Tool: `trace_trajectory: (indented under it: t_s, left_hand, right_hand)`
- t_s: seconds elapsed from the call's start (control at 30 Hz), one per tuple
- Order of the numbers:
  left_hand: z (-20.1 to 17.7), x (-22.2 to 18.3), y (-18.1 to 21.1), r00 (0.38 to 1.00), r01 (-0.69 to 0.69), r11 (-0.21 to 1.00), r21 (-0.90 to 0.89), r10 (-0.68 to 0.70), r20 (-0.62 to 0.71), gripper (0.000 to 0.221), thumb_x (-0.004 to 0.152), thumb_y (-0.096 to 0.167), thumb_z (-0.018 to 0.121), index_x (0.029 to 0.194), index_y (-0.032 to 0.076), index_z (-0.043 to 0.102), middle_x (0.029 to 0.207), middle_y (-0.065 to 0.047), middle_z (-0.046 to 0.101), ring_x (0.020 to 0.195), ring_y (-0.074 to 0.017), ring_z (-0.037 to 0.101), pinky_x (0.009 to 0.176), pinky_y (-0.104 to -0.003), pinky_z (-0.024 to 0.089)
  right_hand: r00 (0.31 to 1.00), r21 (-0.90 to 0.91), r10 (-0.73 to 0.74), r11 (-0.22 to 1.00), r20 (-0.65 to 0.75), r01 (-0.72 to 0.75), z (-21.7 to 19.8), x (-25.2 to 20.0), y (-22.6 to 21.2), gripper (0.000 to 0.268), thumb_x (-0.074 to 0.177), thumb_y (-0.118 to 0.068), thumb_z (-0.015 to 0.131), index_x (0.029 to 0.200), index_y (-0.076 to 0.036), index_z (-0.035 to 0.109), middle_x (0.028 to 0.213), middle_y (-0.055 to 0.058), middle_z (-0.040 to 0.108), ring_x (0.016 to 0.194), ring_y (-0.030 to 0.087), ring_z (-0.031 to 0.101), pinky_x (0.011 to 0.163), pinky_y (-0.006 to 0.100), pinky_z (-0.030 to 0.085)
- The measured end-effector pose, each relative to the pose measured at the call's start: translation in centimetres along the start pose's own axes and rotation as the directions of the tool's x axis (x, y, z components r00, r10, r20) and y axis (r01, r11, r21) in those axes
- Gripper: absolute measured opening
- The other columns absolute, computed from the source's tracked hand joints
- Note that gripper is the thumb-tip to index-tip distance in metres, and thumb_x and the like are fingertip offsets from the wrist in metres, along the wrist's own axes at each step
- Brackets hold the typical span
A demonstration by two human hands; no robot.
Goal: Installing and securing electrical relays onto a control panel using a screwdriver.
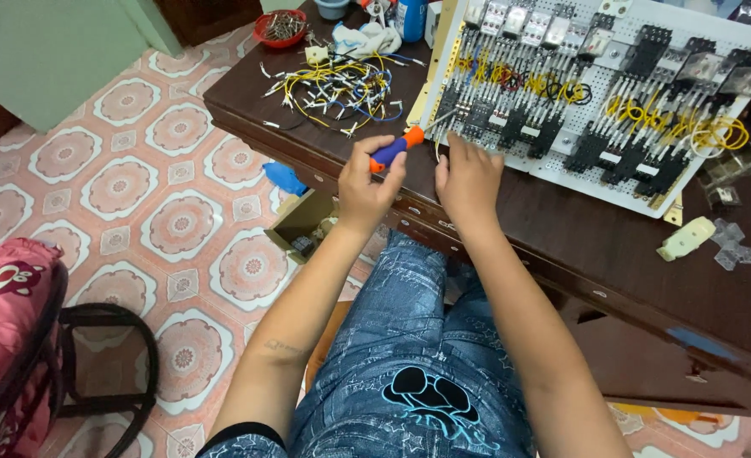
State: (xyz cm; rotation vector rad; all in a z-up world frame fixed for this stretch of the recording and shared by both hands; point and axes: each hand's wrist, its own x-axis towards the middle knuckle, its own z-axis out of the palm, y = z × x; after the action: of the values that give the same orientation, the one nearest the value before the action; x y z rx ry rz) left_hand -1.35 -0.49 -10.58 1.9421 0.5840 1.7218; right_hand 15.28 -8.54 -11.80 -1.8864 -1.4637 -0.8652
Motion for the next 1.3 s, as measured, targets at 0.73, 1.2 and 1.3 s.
trace_trajectory:
  t_s: [0.73, 1.2, 1.3]
  left_hand:
    - [0.3, 1.4, 1.4, 0.915, -0.399, 0.91, 0.115, 0.388, 0.108, 0.021, 0.093, 0.016, 0.076, 0.11, 0.007, 0.067, 0.096, -0.007, 0.071, 0.082, -0.0285, 0.073, 0.073, -0.036, 0.059]
    - [-0.6, 3.1, 3.9, 0.852, -0.521, 0.82, 0.236, 0.483, 0.203, 0.021, 0.093, 0.02, 0.074, 0.108, 0.008, 0.065, 0.09, -0.003, 0.067, 0.075, -0.0227, 0.07, 0.066, -0.033, 0.054]
    - [-0.6, 4.3, 5.5, 0.841, -0.54, 0.772, 0.335, 0.476, 0.26, 0.024, 0.095, 0.029, 0.071, 0.111, 0.013, 0.065, 0.079, 0.004, 0.064, 0.068, -0.015, 0.067, 0.065, -0.031, 0.048]
  right_hand:
    - [0.992, 0.105, 0.051, 0.992, 0.113, -0.063, 0.0, -0.1, 0.1, 0.036, 0.095, -0.016, 0.067, 0.129, -0.003, 0.069, 0.11, 0.015, 0.076, 0.101, 0.031, 0.072, 0.083, 0.042, 0.04]
    - [0.992, 0.091, 0.073, 0.992, 0.107, -0.083, 0.3, -0.1, 0.2, 0.036, 0.093, -0.018, 0.07, 0.127, -0.007, 0.07, 0.106, 0.011, 0.077, 0.097, 0.027, 0.072, 0.082, 0.041, 0.039]
    - [0.993, 0.097, 0.069, 0.992, 0.099, -0.078, 0.3, -0.2, 0.2, 0.037, 0.092, -0.016, 0.07, 0.128, -0.007, 0.07, 0.108, 0.012, 0.076, 0.099, 0.028, 0.072, 0.082, 0.04, 0.039]
